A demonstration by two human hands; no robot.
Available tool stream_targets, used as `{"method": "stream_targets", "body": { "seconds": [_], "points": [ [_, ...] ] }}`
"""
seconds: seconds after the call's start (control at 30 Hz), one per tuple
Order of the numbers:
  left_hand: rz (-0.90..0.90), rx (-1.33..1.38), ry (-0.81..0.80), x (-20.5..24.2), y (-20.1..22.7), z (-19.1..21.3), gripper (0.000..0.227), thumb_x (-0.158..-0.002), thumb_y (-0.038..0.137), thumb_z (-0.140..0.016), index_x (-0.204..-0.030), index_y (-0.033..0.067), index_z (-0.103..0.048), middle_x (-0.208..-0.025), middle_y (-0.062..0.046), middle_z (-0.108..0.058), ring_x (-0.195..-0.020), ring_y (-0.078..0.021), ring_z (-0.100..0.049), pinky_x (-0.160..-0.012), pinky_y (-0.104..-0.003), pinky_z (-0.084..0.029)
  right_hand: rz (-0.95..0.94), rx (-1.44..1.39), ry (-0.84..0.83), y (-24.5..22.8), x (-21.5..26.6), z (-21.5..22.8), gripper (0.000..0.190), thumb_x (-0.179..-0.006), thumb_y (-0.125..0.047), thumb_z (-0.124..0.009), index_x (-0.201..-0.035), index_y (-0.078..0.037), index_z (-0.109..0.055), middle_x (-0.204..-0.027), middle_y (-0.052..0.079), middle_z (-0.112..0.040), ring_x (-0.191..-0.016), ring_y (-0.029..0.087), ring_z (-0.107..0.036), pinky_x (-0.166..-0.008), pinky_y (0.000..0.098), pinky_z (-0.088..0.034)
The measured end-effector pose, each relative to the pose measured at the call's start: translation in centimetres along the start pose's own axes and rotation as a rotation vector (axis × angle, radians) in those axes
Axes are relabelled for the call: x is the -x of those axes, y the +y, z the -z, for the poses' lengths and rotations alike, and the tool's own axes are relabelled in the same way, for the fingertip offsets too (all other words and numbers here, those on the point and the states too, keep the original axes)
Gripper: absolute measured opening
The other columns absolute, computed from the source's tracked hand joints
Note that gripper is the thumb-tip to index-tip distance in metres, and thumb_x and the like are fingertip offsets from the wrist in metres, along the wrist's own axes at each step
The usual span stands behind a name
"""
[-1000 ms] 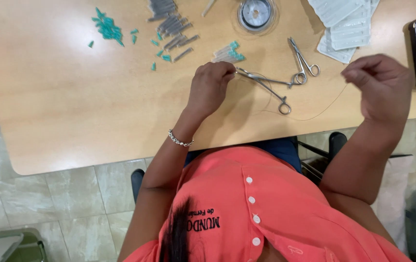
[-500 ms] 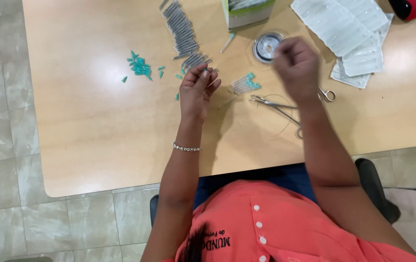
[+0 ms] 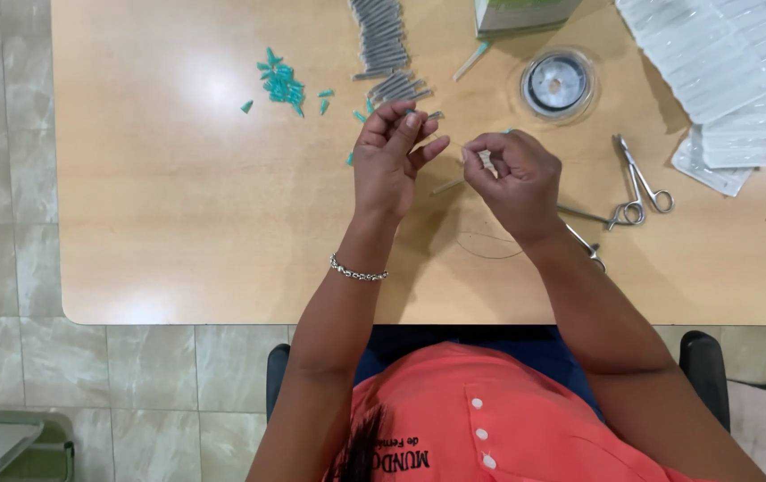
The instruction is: The person threads a thin wire through small plastic tubes and secures them with a metal clip using hemostats. They repeat this process for multiple tubes, placing the finished items on the table.
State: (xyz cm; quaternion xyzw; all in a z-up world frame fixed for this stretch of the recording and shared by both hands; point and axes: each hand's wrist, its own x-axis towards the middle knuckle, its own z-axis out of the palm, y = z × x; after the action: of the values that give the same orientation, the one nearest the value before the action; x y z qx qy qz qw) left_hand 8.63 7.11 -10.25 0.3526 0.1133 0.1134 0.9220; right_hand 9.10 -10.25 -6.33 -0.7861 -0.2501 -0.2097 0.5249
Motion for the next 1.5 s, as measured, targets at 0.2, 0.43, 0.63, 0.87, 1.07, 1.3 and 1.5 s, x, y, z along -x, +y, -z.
{"method": "stream_targets", "body": {
  "seconds": [0.2,0.43,0.63,0.87,1.07,1.3,1.5],
  "points": [
    [0.082,-0.030,0.044,1.0,2.1,-2.0,0.017,-0.091,0.007,-0.075,-0.107,0.0045,-0.068,-0.091,-0.008,-0.071,-0.088,-0.0205,-0.072,-0.079,-0.044,-0.069,0.093,0.184,-0.032,-0.2,0.4,0.0,0.016,-0.092,0.008,-0.082,-0.096,-0.006,-0.075,-0.066,0.002,-0.049,-0.061,0.015,-0.043,-0.060,0.0284,-0.039],
    [0.078,-0.060,0.054,1.3,1.9,-2.4,0.019,-0.090,0.007,-0.077,-0.106,0.0042,-0.067,-0.091,-0.009,-0.070,-0.088,-0.0212,-0.072,-0.077,-0.045,-0.069,0.076,0.170,-0.041,0.6,0.8,-0.2,0.018,-0.090,0.008,-0.081,-0.094,-0.007,-0.072,-0.063,0.000,-0.039,-0.061,0.015,-0.042,-0.063,0.0297,-0.040],
    [0.062,-0.050,0.022,1.2,1.5,-2.1,0.020,-0.091,0.007,-0.077,-0.108,0.0042,-0.066,-0.093,-0.010,-0.071,-0.088,-0.0208,-0.072,-0.077,-0.046,-0.069,0.110,0.161,-0.043,0.3,0.7,-0.1,0.020,-0.087,0.012,-0.079,-0.094,-0.004,-0.070,-0.067,0.002,-0.049,-0.059,0.014,-0.040,-0.063,0.0295,-0.043],
    [0.061,-0.045,0.005,1.3,1.5,-2.2,0.019,-0.092,0.006,-0.076,-0.108,0.0037,-0.066,-0.096,-0.011,-0.071,-0.090,-0.0213,-0.072,-0.077,-0.046,-0.069,0.101,0.165,-0.069,0.6,0.8,-0.2,0.019,-0.088,0.012,-0.078,-0.094,-0.005,-0.071,-0.063,0.000,-0.038,-0.060,0.014,-0.039,-0.063,0.0289,-0.042],
    [0.057,-0.052,0.007,1.4,1.7,-2.4,0.020,-0.091,0.008,-0.077,-0.107,0.0039,-0.066,-0.095,-0.011,-0.071,-0.089,-0.0208,-0.072,-0.077,-0.046,-0.069,0.081,0.157,-0.061,0.2,0.7,0.0,0.018,-0.087,0.011,-0.077,-0.094,-0.005,-0.071,-0.065,0.000,-0.043,-0.061,0.014,-0.041,-0.066,0.0295,-0.044],
    [0.061,-0.051,0.016,1.4,1.5,-2.4,0.020,-0.090,0.006,-0.077,-0.107,0.0039,-0.066,-0.094,-0.011,-0.071,-0.088,-0.0216,-0.072,-0.076,-0.046,-0.069,0.101,0.179,-0.065,0.7,0.7,-0.3,0.019,-0.088,0.011,-0.079,-0.093,-0.005,-0.070,-0.064,0.000,-0.038,-0.060,0.015,-0.039,-0.062,0.0288,-0.041],
    [0.051,-0.061,0.008,1.3,1.6,-2.2,0.020,-0.091,0.009,-0.077,-0.108,0.0052,-0.066,-0.094,-0.010,-0.071,-0.090,-0.0204,-0.072,-0.077,-0.046,-0.069,0.076,0.171,-0.074,0.4,0.7,-0.1,0.016,-0.087,0.009,-0.077,-0.093,-0.005,-0.071,-0.064,0.000,-0.040,-0.061,0.015,-0.040,-0.063,0.0291,-0.041]
  ]
}}
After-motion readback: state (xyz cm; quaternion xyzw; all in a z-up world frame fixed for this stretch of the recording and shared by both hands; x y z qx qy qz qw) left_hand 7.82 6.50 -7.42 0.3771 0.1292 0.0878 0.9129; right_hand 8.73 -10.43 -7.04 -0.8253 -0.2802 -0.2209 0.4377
